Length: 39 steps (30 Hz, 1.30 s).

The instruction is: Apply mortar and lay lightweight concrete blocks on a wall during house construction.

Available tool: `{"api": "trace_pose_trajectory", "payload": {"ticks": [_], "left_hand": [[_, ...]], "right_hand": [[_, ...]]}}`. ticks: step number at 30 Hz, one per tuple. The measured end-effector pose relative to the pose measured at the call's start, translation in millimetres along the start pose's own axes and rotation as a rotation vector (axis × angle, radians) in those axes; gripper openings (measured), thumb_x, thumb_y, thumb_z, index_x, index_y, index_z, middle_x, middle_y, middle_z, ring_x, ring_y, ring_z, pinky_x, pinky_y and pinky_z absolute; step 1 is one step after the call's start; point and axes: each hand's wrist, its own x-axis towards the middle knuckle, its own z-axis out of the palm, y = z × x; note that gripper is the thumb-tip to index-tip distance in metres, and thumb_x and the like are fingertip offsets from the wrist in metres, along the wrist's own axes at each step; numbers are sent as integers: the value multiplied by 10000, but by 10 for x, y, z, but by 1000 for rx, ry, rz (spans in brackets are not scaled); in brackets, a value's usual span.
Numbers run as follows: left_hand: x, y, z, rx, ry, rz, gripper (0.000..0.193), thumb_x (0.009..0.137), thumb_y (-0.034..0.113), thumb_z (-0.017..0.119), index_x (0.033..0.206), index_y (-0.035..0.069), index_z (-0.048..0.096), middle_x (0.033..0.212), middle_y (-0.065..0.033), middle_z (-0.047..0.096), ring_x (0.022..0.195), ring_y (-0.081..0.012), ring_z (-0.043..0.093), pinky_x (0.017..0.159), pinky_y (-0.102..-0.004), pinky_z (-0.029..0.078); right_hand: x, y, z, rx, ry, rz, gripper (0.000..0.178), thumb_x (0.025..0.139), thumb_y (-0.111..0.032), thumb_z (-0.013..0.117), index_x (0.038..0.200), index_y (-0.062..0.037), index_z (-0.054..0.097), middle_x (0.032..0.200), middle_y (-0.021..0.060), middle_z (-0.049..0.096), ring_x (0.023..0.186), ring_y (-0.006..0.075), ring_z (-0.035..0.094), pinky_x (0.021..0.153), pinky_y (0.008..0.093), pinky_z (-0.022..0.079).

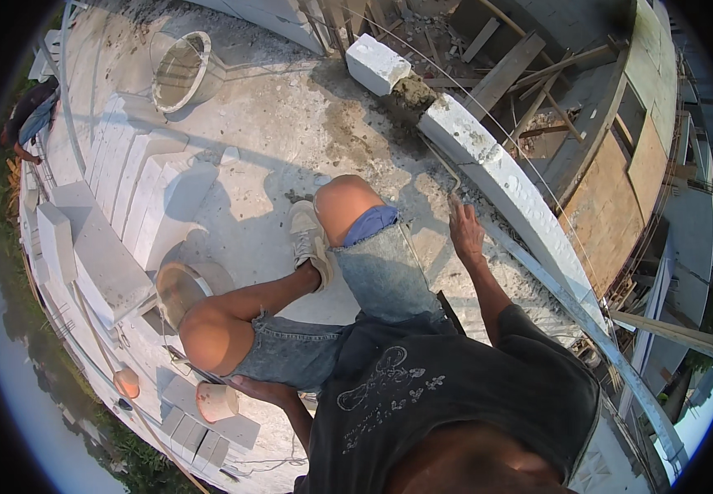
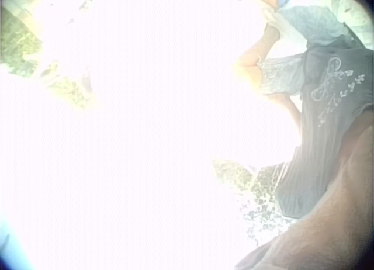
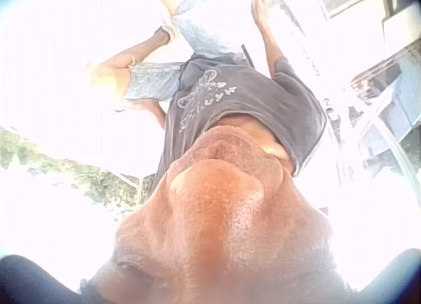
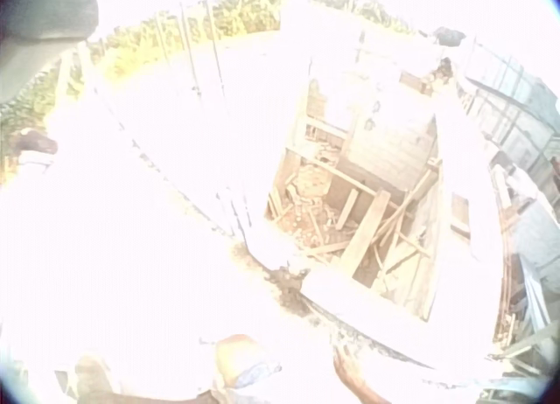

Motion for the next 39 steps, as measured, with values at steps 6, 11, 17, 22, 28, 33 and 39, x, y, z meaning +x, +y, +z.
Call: {"api": "trace_pose_trajectory", "payload": {"ticks": [6,11,17,22,28,33,39], "left_hand": [[66,-51,9,-76,-10,1,722,1005,524,361,1453,-34,266,1456,-222,335,1307,-336,395,1080,-434,348],[68,-87,-8,36,-3,0,735,998,549,301,1454,-26,261,1438,-259,326,1294,-359,415,1052,-471,397],[67,-119,-51,47,57,-26,744,992,567,282,1453,-17,256,1434,-258,329,1292,-362,418,1039,-480,411],[64,-113,-39,8,32,-37,760,987,582,271,1468,-6,235,1445,-253,319,1301,-360,413,1038,-485,420],[7,14,52,78,40,13,771,983,602,235,1481,13,218,1456,-251,304,1315,-363,404,1039,-491,428],[-58,121,187,15,73,-64,758,988,595,214,1483,22,221,1448,-246,322,1318,-364,402,1051,-487,425],[-70,127,230,122,166,-54,733,993,577,232,1468,19,246,1439,-242,334,1317,-360,402,1054,-493,420]], "right_hand": [[857,-193,135,-74,4,-144,536,897,-159,549,1403,-254,397,1063,144,553,890,398,645,717,486,552],[877,-255,341,47,-33,-132,602,868,-175,597,1419,-270,375,1105,180,557,874,422,650,732,520,545],[644,-62,46,-90,-205,-176,588,858,-185,614,1399,-287,408,1122,145,557,894,393,661,741,490,555],[1061,-603,165,-19,-30,-130,551,857,-213,644,1367,-197,437,1148,159,579,874,403,655,745,491,542],[1046,-676,203,-24,-233,-132,534,869,-219,629,1366,-187,435,1118,173,597,919,413,641,779,506,524],[232,-115,6,191,-50,-154,521,904,-296,618,1348,-108,422,1038,186,611,880,372,645,748,459,519],[-647,104,228,841,-240,480,549,955,-452,556,1301,-47,423,735,55,548,489,110,504,427,263,414]]}}
